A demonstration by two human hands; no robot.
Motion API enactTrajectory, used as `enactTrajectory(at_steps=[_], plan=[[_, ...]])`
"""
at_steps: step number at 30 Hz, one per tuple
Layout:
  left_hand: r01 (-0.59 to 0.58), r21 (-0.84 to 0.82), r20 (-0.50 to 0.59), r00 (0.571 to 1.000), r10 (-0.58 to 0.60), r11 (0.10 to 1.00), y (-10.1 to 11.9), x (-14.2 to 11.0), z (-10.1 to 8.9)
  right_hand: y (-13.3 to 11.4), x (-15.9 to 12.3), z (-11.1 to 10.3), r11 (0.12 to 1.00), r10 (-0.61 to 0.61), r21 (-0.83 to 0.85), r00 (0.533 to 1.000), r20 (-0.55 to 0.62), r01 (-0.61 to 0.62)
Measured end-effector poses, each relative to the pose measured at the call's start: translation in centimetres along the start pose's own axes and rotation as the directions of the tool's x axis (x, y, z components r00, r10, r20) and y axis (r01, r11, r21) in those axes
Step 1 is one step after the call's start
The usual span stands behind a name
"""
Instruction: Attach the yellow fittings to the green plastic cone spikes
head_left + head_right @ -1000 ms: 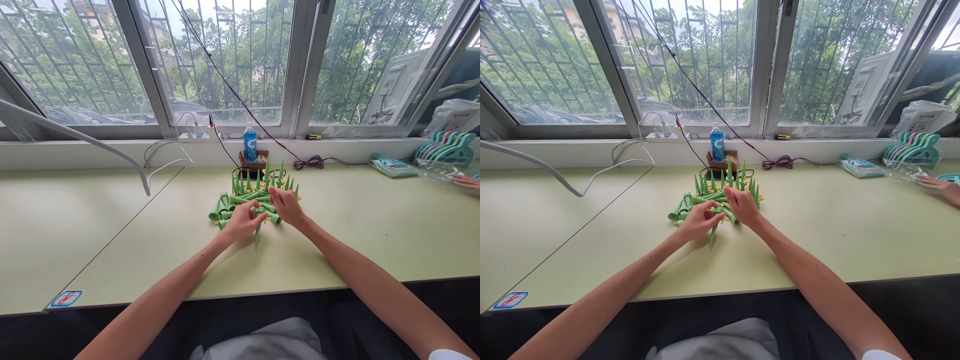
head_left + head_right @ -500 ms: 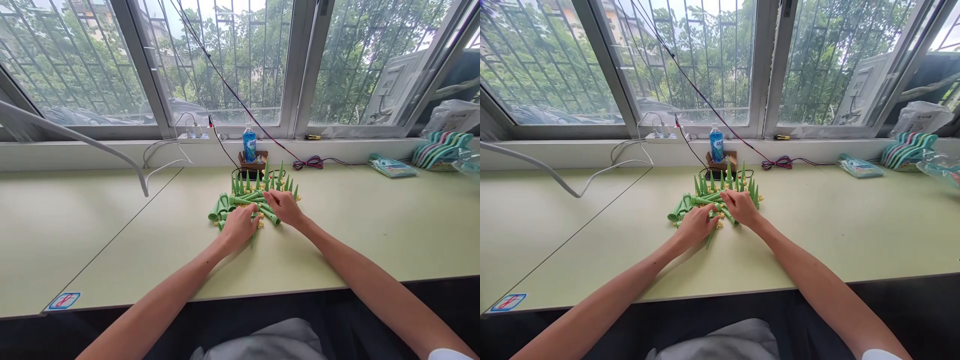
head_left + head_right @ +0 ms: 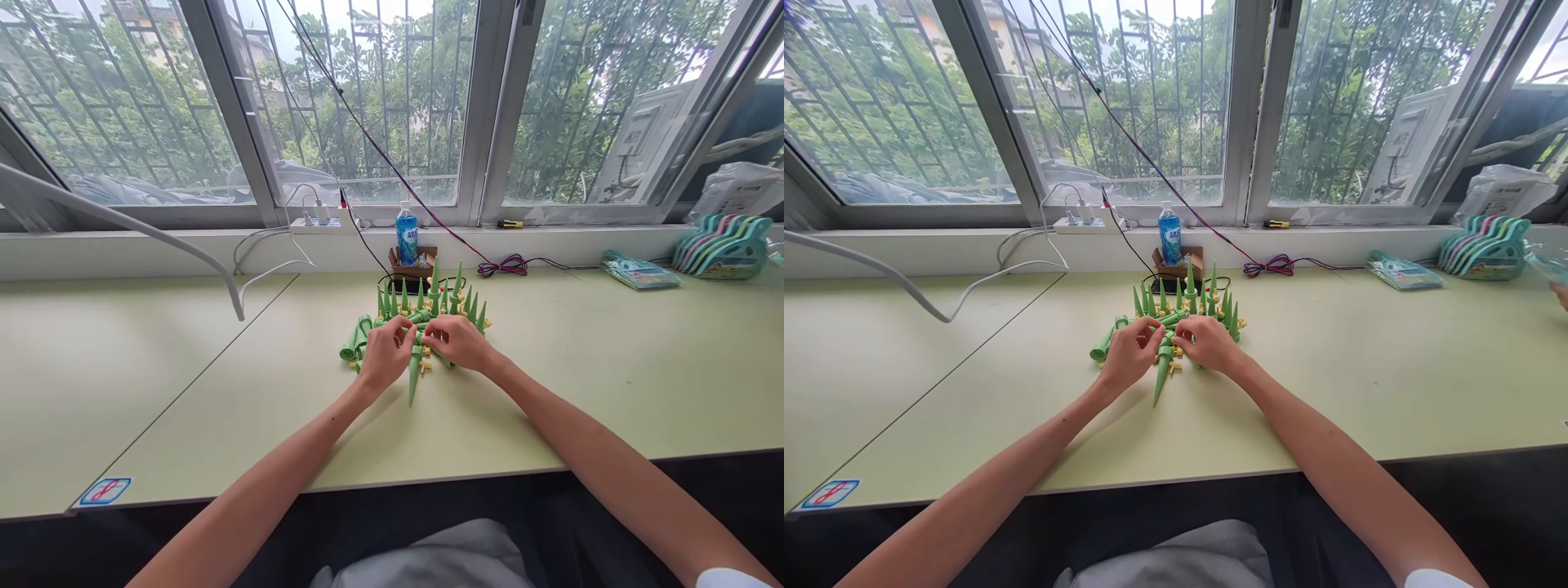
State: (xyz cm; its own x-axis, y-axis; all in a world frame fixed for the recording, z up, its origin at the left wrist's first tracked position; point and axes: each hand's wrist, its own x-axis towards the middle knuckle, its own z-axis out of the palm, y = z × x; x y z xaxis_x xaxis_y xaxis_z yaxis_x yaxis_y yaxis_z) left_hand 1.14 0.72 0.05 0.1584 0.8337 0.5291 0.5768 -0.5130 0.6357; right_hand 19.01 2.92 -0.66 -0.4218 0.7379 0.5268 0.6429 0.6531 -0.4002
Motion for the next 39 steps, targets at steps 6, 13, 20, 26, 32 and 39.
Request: enactTrajectory(at_steps=[6, 13, 20, 26, 32, 39], plan=[[0.013, 0.008, -0.001, 1.0, -0.013, 1.0, -0.36, 0.05, 0.13, 0.17, -0.15, 0.1, 0.999, 0.005, -0.05, 0.997, 0.079, -0.001], [0.001, 0.025, -0.007, 1.0, -0.001, 1.0, -0.14, -0.04, 0.11, 0.16, -0.3, 0.32, 0.995, 0.014, -0.097, 0.988, 0.153, 0.001], [-0.02, 0.034, 0.0, 1.0, 0.02, 0.999, 0.02, -0.13, 0.12, 0.32, -0.33, 0.51, 0.989, 0.013, -0.144, 0.986, 0.168, 0.012], [-0.014, 0.04, 0.013, 1.0, 0.014, 0.999, 0.01, -0.12, 0.06, 0.15, -0.3, 0.51, 0.983, -0.006, -0.18, 0.985, 0.174, 0.038], [-0.017, 0.036, 0.016, 1.0, 0.016, 0.999, 0.02, -0.14, -0.02, 0.06, -0.27, 0.44, 0.986, -0.009, -0.164, 0.987, 0.158, 0.035], [-0.011, 0.026, 0.027, 1.0, 0.01, 1.0, -0.04, -0.01, -0.03, -0.15, -0.21, 0.13, 0.992, -0.014, -0.127, 0.997, 0.081, 0.024]])
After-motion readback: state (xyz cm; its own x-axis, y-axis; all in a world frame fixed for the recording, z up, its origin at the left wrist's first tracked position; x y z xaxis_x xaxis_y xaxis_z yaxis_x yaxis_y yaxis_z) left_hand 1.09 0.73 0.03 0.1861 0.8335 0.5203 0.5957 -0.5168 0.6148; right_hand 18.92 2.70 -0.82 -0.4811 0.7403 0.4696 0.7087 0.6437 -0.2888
